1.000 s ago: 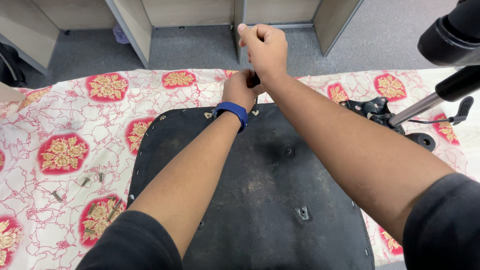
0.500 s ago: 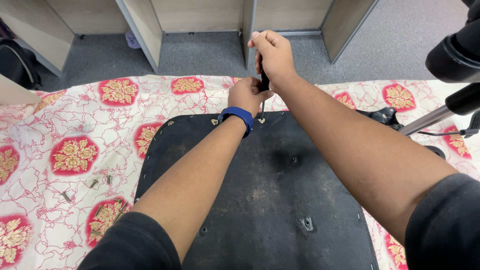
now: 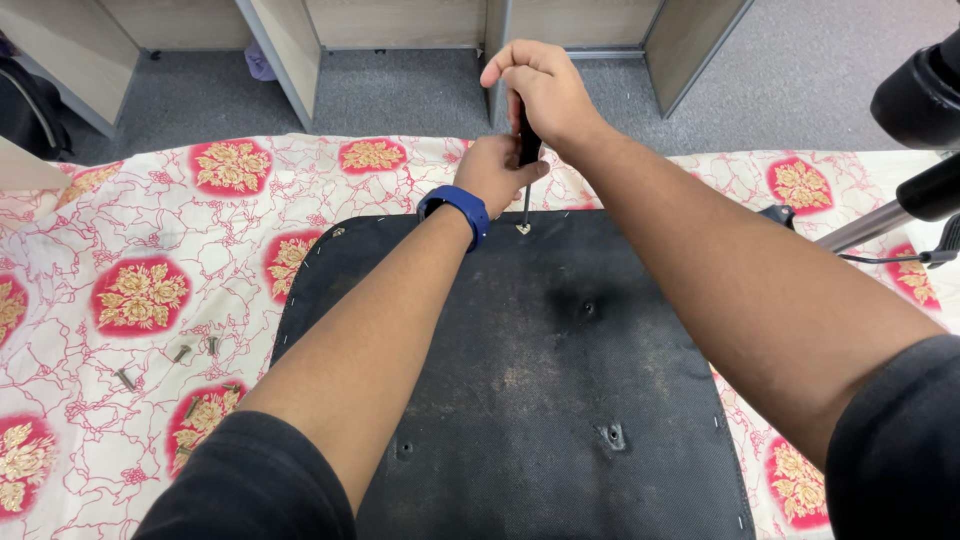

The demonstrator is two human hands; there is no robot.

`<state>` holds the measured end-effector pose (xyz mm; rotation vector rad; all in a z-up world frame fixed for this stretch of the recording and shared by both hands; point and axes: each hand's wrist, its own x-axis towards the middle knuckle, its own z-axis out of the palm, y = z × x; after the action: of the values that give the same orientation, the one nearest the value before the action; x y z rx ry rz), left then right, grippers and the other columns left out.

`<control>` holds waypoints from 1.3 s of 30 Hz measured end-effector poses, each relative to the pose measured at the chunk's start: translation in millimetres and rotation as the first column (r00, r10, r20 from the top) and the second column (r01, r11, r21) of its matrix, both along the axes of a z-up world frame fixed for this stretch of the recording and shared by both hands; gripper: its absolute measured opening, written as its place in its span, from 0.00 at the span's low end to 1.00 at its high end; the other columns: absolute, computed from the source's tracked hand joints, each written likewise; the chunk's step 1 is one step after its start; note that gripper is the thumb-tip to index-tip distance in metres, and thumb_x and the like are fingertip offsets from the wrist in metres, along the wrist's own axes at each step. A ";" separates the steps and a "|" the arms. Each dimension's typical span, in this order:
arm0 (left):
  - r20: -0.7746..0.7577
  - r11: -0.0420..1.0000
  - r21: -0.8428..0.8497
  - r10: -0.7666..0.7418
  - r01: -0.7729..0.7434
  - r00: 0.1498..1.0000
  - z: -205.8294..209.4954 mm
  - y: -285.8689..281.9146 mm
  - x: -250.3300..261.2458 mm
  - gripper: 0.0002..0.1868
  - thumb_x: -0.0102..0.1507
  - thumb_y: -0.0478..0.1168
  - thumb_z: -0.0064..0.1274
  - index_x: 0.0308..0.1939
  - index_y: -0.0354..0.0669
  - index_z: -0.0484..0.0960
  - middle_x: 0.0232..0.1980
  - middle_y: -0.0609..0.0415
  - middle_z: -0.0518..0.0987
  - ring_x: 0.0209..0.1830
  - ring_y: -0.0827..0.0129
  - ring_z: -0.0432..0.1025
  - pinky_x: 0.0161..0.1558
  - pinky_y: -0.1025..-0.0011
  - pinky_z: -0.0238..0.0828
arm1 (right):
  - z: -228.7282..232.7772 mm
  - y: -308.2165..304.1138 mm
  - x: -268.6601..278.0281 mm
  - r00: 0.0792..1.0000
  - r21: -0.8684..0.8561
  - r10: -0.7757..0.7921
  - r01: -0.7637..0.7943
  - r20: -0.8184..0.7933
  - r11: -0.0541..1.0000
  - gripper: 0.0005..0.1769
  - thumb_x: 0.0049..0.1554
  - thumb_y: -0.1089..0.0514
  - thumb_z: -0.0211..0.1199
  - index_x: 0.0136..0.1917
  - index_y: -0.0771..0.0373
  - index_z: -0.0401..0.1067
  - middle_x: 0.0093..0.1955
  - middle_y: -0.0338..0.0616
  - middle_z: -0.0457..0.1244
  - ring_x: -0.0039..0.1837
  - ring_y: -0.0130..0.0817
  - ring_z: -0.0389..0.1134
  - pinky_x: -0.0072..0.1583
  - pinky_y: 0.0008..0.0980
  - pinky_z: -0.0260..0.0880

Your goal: The person uses a screwdriver to tighten screws into the underside of a black chair seat. They repeatedly insert and tighten screws at multiple locations on the seat base while the chair mechanism remains nearby.

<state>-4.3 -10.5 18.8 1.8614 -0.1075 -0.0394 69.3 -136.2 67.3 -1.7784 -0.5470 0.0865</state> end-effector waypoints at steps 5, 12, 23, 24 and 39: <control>-0.032 0.982 0.188 0.007 -0.001 0.999 19.1 3.1 1.1 0.15 0.57 0.45 0.64 0.40 0.36 0.86 0.34 0.50 0.87 0.28 0.67 0.81 0.30 0.70 0.80 | 3.4 11.5 -4.4 0.978 -0.086 -0.156 0.169 0.140 0.982 0.08 0.62 0.57 0.53 0.47 0.60 0.71 0.34 0.35 0.65 0.35 0.23 0.67 0.37 0.26 0.68; 0.152 0.943 0.300 0.104 -0.146 0.983 5.9 4.3 -4.0 0.16 0.54 0.47 0.68 0.36 0.38 0.88 0.36 0.45 0.86 0.37 0.59 0.80 0.42 0.62 0.76 | -9.5 33.0 -16.9 0.958 0.087 -0.286 0.283 0.030 0.955 0.24 0.67 0.49 0.48 0.34 0.62 0.70 0.25 0.38 0.61 0.27 0.25 0.61 0.32 0.28 0.63; 0.018 1.000 -0.006 -0.022 0.022 1.000 -24.6 5.5 0.3 0.09 0.62 0.36 0.58 0.42 0.33 0.86 0.36 0.52 0.87 0.34 0.70 0.80 0.37 0.70 0.80 | -15.1 27.3 -19.2 0.971 0.236 -0.238 0.225 0.026 0.945 0.26 0.68 0.46 0.50 0.33 0.62 0.68 0.24 0.39 0.60 0.25 0.26 0.59 0.29 0.29 0.59; 0.019 1.000 -0.015 0.004 -0.003 1.000 -18.8 4.4 0.1 0.09 0.61 0.35 0.60 0.43 0.34 0.86 0.36 0.53 0.87 0.33 0.72 0.81 0.34 0.72 0.80 | -11.8 30.9 -18.2 0.944 0.218 -0.326 0.309 0.044 0.926 0.25 0.67 0.47 0.51 0.33 0.62 0.69 0.25 0.39 0.62 0.26 0.25 0.62 0.29 0.28 0.62; 0.078 0.967 -0.162 -0.188 0.198 0.979 -5.0 -3.0 7.4 0.17 0.58 0.36 0.65 0.50 0.37 0.83 0.44 0.52 0.86 0.40 0.76 0.81 0.39 0.75 0.80 | -5.1 -22.7 1.0 0.988 0.316 0.006 0.044 -0.156 0.948 0.24 0.65 0.50 0.54 0.29 0.60 0.61 0.23 0.41 0.55 0.23 0.31 0.56 0.32 0.34 0.63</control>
<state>3.2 -13.6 13.8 1.6773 -0.3260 -0.1046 70.2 -158.9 62.3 -1.4469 -0.4050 0.1157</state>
